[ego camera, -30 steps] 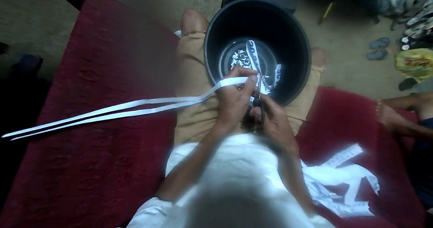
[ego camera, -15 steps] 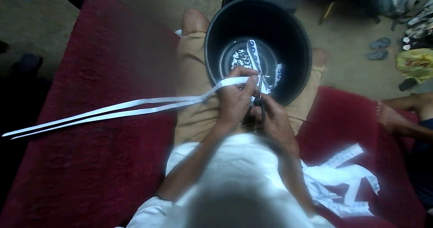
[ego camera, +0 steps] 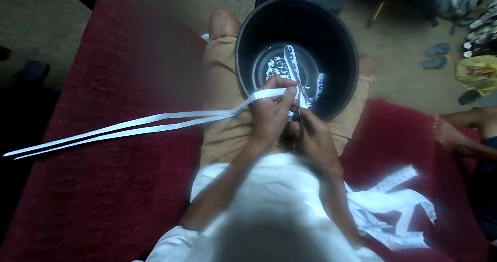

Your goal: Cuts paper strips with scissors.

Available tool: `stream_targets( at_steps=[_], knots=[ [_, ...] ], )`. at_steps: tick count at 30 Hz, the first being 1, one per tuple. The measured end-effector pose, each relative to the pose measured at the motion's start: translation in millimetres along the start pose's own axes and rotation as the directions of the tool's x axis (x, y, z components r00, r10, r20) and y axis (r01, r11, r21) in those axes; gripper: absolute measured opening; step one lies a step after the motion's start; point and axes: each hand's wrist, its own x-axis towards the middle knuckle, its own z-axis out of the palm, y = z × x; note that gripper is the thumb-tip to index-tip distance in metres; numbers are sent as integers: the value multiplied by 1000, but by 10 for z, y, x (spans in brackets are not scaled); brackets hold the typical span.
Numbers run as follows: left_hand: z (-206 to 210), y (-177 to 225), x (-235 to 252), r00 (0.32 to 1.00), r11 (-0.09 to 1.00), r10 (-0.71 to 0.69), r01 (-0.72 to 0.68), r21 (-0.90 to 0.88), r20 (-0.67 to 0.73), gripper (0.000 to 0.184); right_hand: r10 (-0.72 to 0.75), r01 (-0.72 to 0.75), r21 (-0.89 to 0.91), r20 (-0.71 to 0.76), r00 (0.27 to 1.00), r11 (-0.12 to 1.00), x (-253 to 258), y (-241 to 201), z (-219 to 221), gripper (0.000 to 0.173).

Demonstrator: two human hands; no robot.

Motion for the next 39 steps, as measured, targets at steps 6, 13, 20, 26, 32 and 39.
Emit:
stream_targets(
  at_steps=[6,13,20,26,32,39],
  knots=[
    [1,-4,-11,1000,1000,2,-2,-10,-11,16,74,-75,37,22,997,997,-33,-11,-26,38],
    [1,10,-18,1000,1000,-2,2,3,-24,16,33,-33,0,75,997,999,-30,-60,-24,41],
    [15,-8,-23,1000,1000,10,-10,-10,8,16,-11,13,-33,56,998,999,6,-42,-35,40],
    [17,5,-16,1000,1000,10,-10,-7,5,15,2,0,-32,62,998,999,12,-58,-36,41],
    [17,1,-16,1000,1000,16,-16,-5,10,16,-8,11,-52,58,998,999,15,-53,-38,42],
    [27,4,-12,1000,1000,14,-13,-26,15,15,-28,30,-50,44,999,998,19,-45,-29,41]
  ],
)
